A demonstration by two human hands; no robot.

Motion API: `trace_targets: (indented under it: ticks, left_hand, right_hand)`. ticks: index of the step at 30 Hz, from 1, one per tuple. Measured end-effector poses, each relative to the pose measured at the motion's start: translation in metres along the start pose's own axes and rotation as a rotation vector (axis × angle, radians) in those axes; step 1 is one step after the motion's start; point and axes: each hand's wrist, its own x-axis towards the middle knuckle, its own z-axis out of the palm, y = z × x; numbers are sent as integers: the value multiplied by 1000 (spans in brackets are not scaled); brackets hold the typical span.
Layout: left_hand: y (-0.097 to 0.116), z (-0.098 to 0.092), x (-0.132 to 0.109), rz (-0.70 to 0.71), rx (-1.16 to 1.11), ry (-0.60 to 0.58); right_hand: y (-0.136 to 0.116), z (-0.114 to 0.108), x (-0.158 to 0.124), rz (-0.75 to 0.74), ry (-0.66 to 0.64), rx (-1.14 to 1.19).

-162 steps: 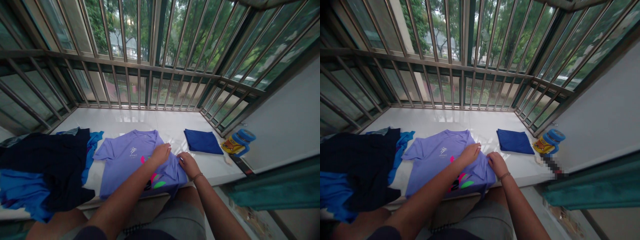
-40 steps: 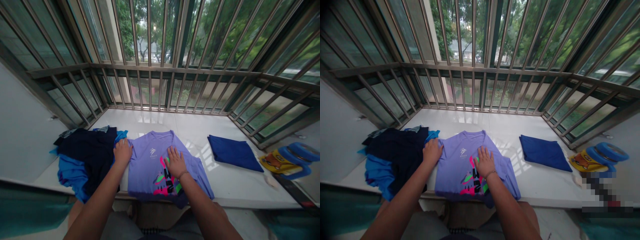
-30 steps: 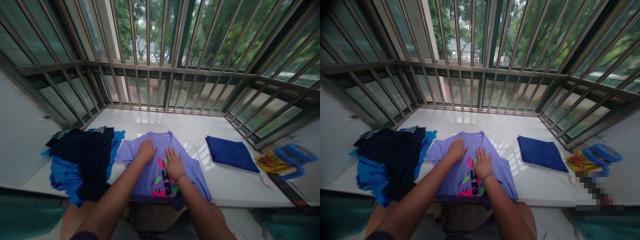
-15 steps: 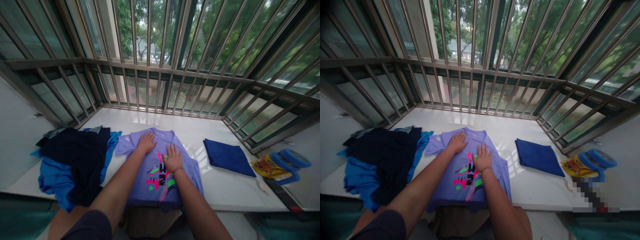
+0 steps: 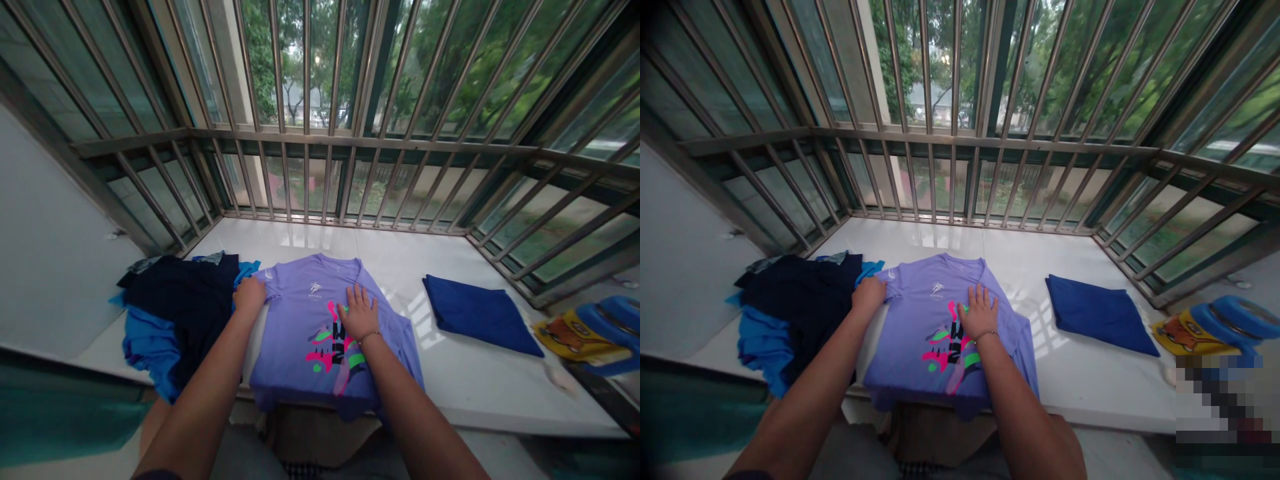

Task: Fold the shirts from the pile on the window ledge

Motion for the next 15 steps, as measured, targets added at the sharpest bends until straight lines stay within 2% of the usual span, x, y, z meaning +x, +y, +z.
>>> trace_targets:
  ticks: [2,4,6,8,9,11,15]
  left_hand:
    - [14,-10,0,140,-68,112]
    - [26,-17,-9,409,-167,196]
    - [31,-16,-26,745,-245,180]
    - [26,-7,-46,974,-288,128]
    - [21,0,-55,1008,-302,110]
    - [7,16,-69,946,-315,72]
    - [-14,41,-73,781,-283,-31]
  right_hand:
    - [1,1,1,-3,-3,-3]
    - [1,1,1,-5,-2,-9]
    - [0,0,0,-6,3,-10]
    - [-3,-3,-3,-2,12,-11]
    - [-6,-6,-5,-8,23,-13]
    - [-15,-12,-11,-66,76,-16]
    - [-39,-23,-19,-348,146,23]
